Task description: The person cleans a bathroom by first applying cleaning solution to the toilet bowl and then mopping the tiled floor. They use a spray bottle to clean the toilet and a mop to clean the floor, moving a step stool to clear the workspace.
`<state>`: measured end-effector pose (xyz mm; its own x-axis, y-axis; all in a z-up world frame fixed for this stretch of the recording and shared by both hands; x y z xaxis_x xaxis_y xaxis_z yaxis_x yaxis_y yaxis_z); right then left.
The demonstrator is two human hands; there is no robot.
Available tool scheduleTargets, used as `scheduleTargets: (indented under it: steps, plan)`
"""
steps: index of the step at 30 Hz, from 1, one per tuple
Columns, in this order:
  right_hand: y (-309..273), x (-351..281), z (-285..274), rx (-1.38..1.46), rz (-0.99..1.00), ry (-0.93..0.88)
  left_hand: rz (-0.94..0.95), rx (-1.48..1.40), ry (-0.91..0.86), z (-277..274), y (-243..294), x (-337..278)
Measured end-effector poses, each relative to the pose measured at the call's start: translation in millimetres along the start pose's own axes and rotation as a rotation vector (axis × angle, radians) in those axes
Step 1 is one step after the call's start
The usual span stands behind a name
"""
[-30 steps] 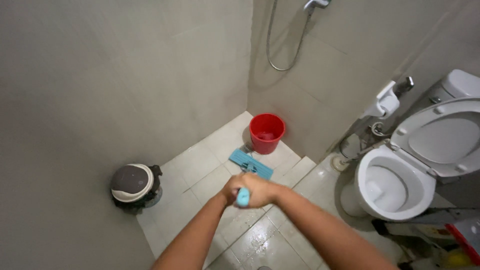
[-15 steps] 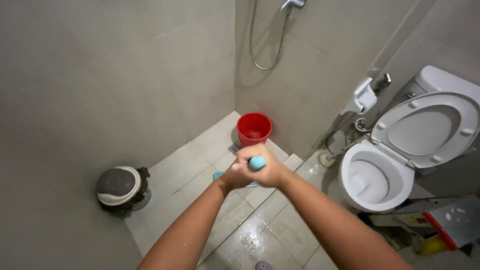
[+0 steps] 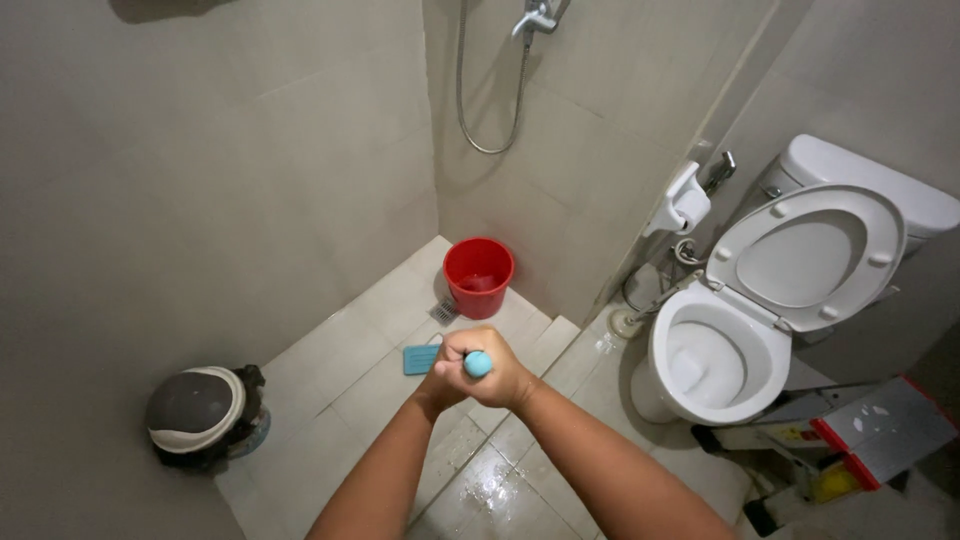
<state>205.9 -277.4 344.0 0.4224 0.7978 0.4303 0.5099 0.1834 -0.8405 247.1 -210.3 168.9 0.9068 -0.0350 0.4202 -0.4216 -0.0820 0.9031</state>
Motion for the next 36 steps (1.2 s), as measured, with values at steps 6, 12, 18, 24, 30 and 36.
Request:
scheduleTargets:
  steps: [6, 12, 18, 24, 30, 36]
  plan:
    - [9, -9, 11, -0.014, -0.019, 0.015, 0.075, 0.034, 0.015, 4, -17, -5]
    - [48, -44, 46, -0.178, -0.117, -0.017, 0.153, 0.075, 0.022, 7, -27, -11]
    - [-1, -52, 48, -0.211, -0.263, -0.066, 0.222, 0.114, 0.042, 8, -43, -28]
    - [-1, -20, 10, 0.039, -0.067, -0.130, 0.339, 0.218, 0.129, 6, 10, -17]
    - [-22, 34, -38, 0.055, 0.039, -0.060, -0.168, 0.493, 0.030, 4, 70, 40]
    - [-10, 41, -21, 0.208, 0.162, 0.036, 0.138, 0.361, 0.044, -8, 114, 36]
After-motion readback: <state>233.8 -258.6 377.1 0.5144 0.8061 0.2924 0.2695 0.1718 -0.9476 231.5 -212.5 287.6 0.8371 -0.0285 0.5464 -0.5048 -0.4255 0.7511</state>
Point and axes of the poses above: each hand's wrist, its own x-axis towards the middle knuckle, its own z-axis out of the palm, y = z × x, the point moved 9 cm from there along x, towards the middle knuckle, and after that the axes turned 3 degrees about -x, right-handed, at the moved point
